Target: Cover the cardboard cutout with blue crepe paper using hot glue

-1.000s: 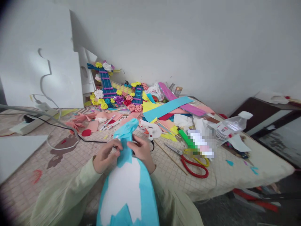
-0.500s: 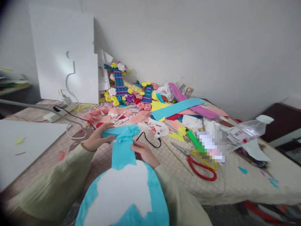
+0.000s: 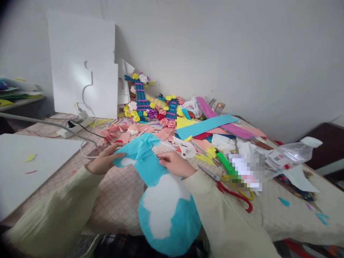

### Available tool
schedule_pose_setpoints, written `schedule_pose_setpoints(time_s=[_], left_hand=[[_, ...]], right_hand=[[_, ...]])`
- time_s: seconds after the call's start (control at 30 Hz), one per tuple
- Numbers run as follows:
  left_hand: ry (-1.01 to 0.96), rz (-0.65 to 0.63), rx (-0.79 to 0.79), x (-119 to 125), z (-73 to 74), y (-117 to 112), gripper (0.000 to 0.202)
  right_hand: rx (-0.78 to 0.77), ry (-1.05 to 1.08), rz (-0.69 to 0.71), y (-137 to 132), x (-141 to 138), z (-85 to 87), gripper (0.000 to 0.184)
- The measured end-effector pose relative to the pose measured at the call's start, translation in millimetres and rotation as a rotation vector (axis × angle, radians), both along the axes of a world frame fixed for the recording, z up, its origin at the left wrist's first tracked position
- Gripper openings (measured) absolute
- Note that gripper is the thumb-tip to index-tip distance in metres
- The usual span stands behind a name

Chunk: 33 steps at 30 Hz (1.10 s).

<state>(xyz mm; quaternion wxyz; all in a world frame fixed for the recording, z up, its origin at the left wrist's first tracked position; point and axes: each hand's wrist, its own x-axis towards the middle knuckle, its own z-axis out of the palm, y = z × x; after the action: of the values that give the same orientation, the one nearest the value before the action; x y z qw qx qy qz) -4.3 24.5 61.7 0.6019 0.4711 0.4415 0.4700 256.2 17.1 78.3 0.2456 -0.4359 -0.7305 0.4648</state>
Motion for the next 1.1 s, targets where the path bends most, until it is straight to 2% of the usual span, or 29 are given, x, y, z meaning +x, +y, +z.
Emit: schedule_pose_setpoints(time_s=[0.07,0.17,0.27,0.33,0.4,0.47,0.53,0.6,0.67,0.7,0.77,0.83,0.9,0.97,1.1], left_hand=[[-0.029,-0.125,-0.026,-5,1.5,-14,0.045],[-0.086,-0.277,-0.14,-4,-4.6,-40,0.049],[-0.089,-0.24,-0.207,9,-22.0,-60,0.046],[-0.024,-0.181,-0.129,21,-36.1,-69,0.042],[0.014,-0.153,-0.039,31,-48.8,-75,0.042],[0.073,-0.115,0.057,36,-58.4,-78,0.046],[0.26,-0.022,0.184,34,-64.3,-78,0.055],[0.559,0.092,0.354,26,-66.0,-73,0.059],[0.802,0.114,0.527,17,-63.7,-61,0.055],[0.858,0.074,0.594,13,-61.4,-54,0.053],[0.914,-0.095,0.68,10,-55.6,-38,0.054],[0.941,-0.289,0.708,12,-49.8,-23,0.058],[0.957,-0.426,0.699,18,-44.8,-11,0.063],[0.916,-0.5,0.722,23,-40.3,-6,0.059],[0.729,-0.545,0.874,21,-32.9,-8,0.026]], right_hand=[[0.14,-0.143,0.097,0,1,20.3,0.032],[0.204,-0.288,0.286,-3,1,38.0,0.032],[0.254,-0.375,0.388,-8,-3,35.3,0.03],[0.324,-0.378,0.28,-13,-9,25.0,0.027],[0.373,-0.331,0.084,-18,-16,12.5,0.032],[0.352,-0.288,-0.042,-24,-22,1.7,0.039],[0.3,-0.312,-0.039,-28,-27,-5.8,0.033],[0.286,-0.384,-0.008,-31,-31,-11.3,0.021],[0.289,-0.456,-0.01,-34,-33,-17.0,0.016],[0.29,-0.482,-0.015,-35,-34,-20.4,0.015],[0.29,-0.52,-0.008,-38,-35,-27.8,0.017],[0.304,-0.553,-0.015,-42,-36,-34.9,0.019],[0.325,-0.589,-0.047,-48,-38,-39.8,0.02],[0.329,-0.614,-0.073,-54,-38,-42.1,0.02],[0.322,-0.597,-0.104,-69,-38,-42.3,0.018]])
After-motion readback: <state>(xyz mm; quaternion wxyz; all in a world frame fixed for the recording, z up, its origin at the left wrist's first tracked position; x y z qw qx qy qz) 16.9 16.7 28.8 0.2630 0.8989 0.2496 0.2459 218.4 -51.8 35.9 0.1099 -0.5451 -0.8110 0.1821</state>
